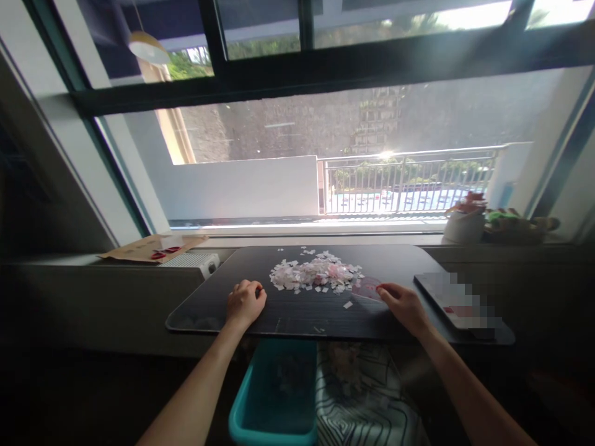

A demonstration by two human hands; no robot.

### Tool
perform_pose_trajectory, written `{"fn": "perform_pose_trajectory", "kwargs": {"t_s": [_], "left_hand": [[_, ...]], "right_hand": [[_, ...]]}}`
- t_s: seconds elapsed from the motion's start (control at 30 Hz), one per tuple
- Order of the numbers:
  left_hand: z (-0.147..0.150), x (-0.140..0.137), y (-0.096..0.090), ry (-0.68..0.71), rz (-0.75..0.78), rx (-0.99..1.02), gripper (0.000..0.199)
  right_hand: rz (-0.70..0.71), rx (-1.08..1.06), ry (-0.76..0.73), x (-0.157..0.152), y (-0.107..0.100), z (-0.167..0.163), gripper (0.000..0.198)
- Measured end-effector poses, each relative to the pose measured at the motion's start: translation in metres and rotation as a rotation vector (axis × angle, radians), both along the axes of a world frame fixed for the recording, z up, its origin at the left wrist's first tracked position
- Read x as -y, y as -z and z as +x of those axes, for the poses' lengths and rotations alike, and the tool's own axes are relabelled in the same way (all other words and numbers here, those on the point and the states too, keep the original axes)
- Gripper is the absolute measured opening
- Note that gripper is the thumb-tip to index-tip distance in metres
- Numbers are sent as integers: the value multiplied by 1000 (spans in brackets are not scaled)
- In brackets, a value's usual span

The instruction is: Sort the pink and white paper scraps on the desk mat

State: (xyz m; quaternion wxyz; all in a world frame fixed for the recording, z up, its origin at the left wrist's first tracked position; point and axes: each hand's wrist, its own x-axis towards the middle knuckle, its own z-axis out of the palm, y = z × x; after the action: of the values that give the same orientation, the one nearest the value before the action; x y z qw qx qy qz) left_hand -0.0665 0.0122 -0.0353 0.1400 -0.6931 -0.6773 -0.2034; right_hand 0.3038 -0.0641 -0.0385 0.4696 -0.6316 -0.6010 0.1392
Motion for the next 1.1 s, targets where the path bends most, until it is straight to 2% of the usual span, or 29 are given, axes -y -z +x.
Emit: {"fn": "perform_pose_trajectory", "kwargs": {"t_s": [0.3, 0.6, 0.9, 1.1], "left_hand": [[-4, -2, 4, 26, 8, 1, 24], [-13, -5, 8, 72, 32, -3, 28], [-22, -8, 15, 163, 98, 2, 28], [-23, -8, 15, 159, 99, 22, 28]], "right_hand": [[-116, 12, -33, 4, -5, -1, 35], [-121, -54, -41, 4, 2, -1, 28], [-127, 44, -83, 10, -3, -5, 24], [-137, 57, -115, 11, -1, -6, 21]]}}
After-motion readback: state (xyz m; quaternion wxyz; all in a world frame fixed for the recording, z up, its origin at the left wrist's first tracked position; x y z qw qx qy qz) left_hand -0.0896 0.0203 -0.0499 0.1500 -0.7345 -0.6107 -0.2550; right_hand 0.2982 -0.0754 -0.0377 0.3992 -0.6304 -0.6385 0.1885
